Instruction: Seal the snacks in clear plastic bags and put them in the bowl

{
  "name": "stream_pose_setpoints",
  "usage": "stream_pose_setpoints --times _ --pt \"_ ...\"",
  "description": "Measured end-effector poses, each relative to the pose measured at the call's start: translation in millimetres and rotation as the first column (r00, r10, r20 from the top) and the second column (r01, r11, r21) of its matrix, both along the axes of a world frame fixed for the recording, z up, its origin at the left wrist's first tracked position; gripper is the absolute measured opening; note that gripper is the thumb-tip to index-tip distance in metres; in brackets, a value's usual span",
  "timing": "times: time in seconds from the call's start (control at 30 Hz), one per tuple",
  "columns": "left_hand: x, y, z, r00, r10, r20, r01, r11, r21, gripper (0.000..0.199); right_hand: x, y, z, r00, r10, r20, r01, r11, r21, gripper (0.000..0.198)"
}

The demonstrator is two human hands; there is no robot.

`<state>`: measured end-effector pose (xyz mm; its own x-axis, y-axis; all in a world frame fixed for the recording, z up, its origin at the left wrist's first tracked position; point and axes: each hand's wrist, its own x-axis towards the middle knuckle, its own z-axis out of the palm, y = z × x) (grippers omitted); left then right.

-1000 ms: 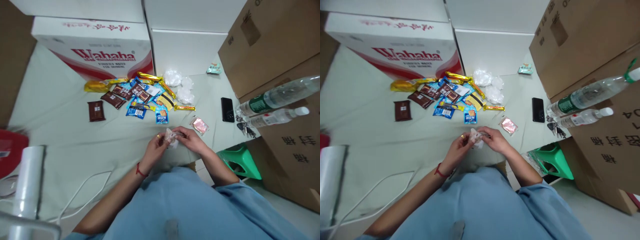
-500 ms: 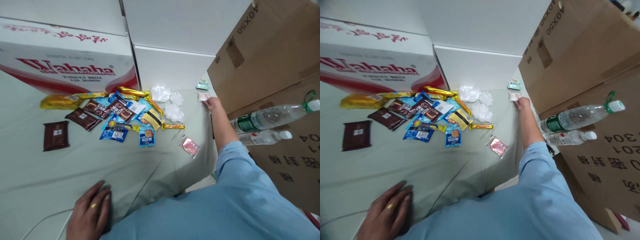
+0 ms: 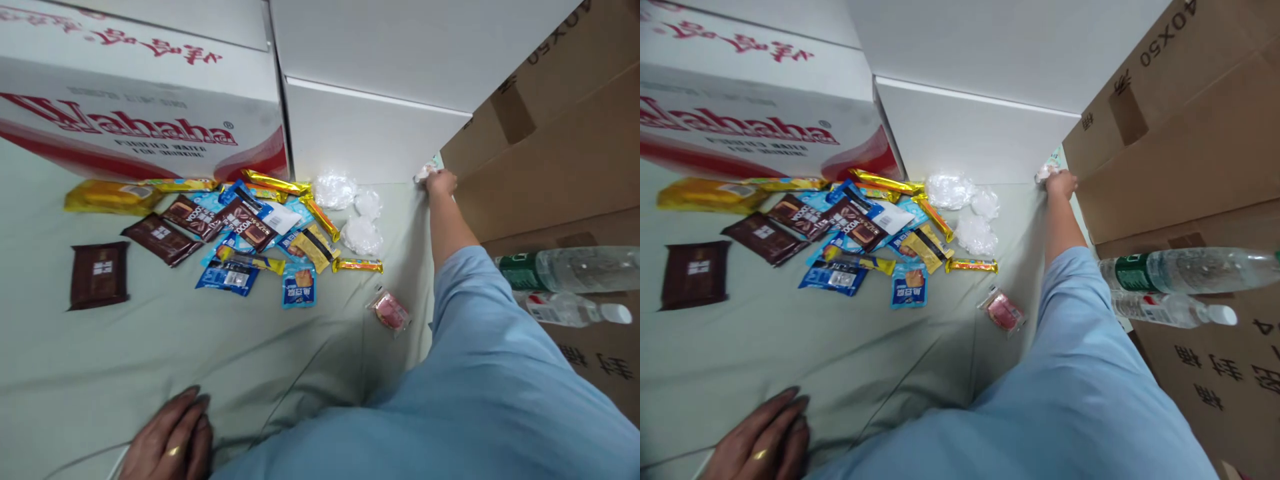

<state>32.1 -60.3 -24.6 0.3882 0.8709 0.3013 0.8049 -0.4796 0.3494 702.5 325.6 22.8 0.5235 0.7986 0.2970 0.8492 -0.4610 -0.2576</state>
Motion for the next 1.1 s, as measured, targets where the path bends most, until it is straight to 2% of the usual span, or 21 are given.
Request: stream_pose_setpoints --times 0.1,0.17,0.23,0.3,0.33,0.4,0.43,0.5,0.57,0.63,0.7,0.73,0.8,0.87,0.9,1.0,1.07,1.1 --pt "6.7 -0.1 7.9 0.999 0.038 -0.003 -0.038 0.999 0.008 0.024 -21.5 -23.5 12.1 0.978 -0.189 -0.084 0.198 0.973 0.118 0.027" --pt "9.5 0.0 10.8 0.999 0.036 0.003 -0.036 0.999 0.007 0.024 -43.1 -54.4 23.6 0.968 -0.145 -0.204 0.188 0.959 0.214 0.021" --pt "11.2 0.6 12.4 1.0 0.025 0.012 -0.025 0.999 0.024 0.024 -66.6 -100.2 35.3 0.931 0.052 -0.362 0.036 0.972 0.232 0.022" --pt "12.3 1.4 13.4 1.0 0.014 0.021 -0.015 0.999 0.034 0.023 -89.2 -157.1 44.3 0.822 0.227 -0.522 -0.159 0.972 0.173 0.02" --pt "12.8 1.6 13.9 1.0 0.011 0.023 -0.012 0.999 0.032 0.023 -99.9 -186.9 47.2 0.761 0.305 -0.573 -0.288 0.95 0.123 0.02" --pt "13.5 1.6 14.5 1.0 0.01 0.023 -0.011 1.0 0.017 0.023 -121.4 -243.1 49.0 0.668 0.399 -0.628 -0.513 0.858 -0.001 0.024" --pt "13.7 1.4 14.3 1.0 0.013 0.023 -0.013 1.0 0.012 0.023 -132.9 -267.5 48.0 0.643 0.418 -0.642 -0.581 0.812 -0.053 0.027" --pt "13.5 0.6 12.9 0.999 0.024 0.026 -0.024 1.0 0.004 0.024 -158.9 -306.0 43.1 0.613 0.448 -0.651 -0.675 0.725 -0.136 0.031" --pt "12.8 -0.2 10.2 0.999 0.04 0.029 -0.04 0.999 -0.005 0.023 -188.3 -329.1 36.5 0.587 0.502 -0.635 -0.735 0.659 -0.16 0.029" --pt "12.4 -0.4 7.0 0.998 0.052 0.035 -0.051 0.999 -0.013 0.023 -216.7 -336.5 30.3 0.548 0.566 -0.616 -0.778 0.615 -0.128 0.026" --pt "13.0 -0.1 4.6 0.997 0.062 0.05 -0.061 0.998 -0.019 0.023 -237.7 -328.3 25.8 0.524 0.6 -0.605 -0.785 0.616 -0.069 0.029" --pt "13.6 0.2 4.0 0.996 0.068 0.06 -0.066 0.998 -0.021 0.023 -243.9 -318.6 24.5 0.544 0.604 -0.583 -0.763 0.645 -0.042 0.03" --pt "15.2 0.7 3.7 0.993 0.08 0.089 -0.078 0.997 -0.02 0.022 -247.4 -290.5 23.7 0.662 0.578 -0.477 -0.655 0.755 0.006 0.032" --pt "16.5 0.2 4.2 0.988 0.087 0.13 -0.086 0.996 -0.016 0.021 -242.2 -256.9 25.2 0.805 0.483 -0.345 -0.503 0.864 0.036 0.037" --pt "16.9 -0.7 4.5 0.984 0.089 0.155 -0.088 0.996 -0.014 0.021 -238.0 -240.8 26.8 0.847 0.424 -0.319 -0.439 0.898 0.029 0.043" --pt "16.6 -7.3 4.8 0.968 0.1 0.231 -0.099 0.995 -0.016 0.021 -226.8 -208.2 33.5 0.878 0.308 -0.367 -0.343 0.939 -0.033 0.046" --pt "15.9 -13.9 5.6 0.95 0.125 0.287 -0.116 0.992 -0.046 0.021 -222.9 -203.6 37.5 0.868 0.299 -0.397 -0.34 0.94 -0.036 0.039" --pt "15.6 -17.0 6.6 0.937 0.146 0.318 -0.13 0.989 -0.073 0.021 -222.2 -205.9 38.7 0.842 0.307 -0.444 -0.342 0.94 0.001 0.036"
